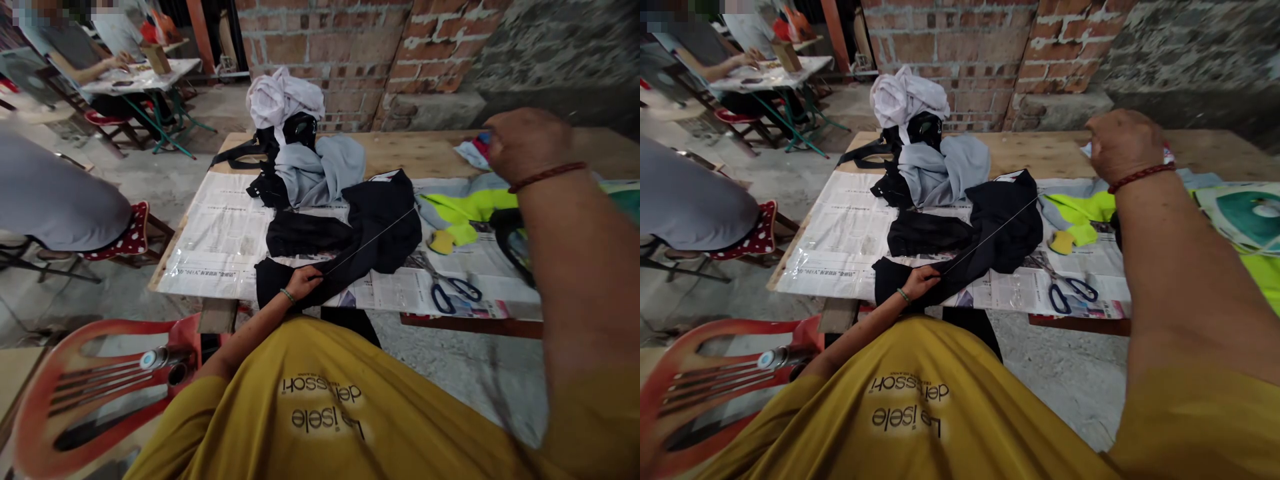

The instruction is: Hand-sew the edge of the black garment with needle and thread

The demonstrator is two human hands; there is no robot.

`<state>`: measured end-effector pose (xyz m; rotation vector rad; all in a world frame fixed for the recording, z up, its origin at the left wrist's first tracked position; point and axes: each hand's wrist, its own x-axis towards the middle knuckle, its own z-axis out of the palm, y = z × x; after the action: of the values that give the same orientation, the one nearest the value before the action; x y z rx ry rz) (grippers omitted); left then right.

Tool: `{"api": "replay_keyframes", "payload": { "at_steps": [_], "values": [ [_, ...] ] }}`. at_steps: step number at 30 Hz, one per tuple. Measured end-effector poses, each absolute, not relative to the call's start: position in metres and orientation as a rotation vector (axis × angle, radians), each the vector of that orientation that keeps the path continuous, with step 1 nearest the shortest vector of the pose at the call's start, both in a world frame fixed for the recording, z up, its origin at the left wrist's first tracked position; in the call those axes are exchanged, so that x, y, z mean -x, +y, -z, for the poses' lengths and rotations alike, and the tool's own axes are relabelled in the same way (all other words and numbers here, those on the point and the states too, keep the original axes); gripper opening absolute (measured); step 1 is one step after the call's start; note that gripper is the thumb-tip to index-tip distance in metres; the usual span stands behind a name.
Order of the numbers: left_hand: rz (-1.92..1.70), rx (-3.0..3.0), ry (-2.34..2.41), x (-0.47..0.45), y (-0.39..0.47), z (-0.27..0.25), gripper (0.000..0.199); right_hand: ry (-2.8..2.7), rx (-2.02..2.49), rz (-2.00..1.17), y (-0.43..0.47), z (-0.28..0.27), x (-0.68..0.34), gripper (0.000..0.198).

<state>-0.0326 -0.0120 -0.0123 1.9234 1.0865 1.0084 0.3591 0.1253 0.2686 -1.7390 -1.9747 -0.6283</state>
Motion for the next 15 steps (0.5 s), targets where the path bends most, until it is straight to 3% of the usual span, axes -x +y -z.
{"api": "replay_keyframes", "payload": {
  "at_steps": [5, 15],
  "values": [
    [-1.013, -1.916, 1.103, 0.033, -0.012, 0.011, 0.01, -1.957, 1.897, 0.929, 0.126, -0.281, -0.374, 0.03],
    [-1.006, -1.931, 1.093, 0.033, -0.012, 0.012, 0.014, -1.825, 2.077, 0.875, 0.111, -0.29, -0.39, 0.038]
  ]
}}
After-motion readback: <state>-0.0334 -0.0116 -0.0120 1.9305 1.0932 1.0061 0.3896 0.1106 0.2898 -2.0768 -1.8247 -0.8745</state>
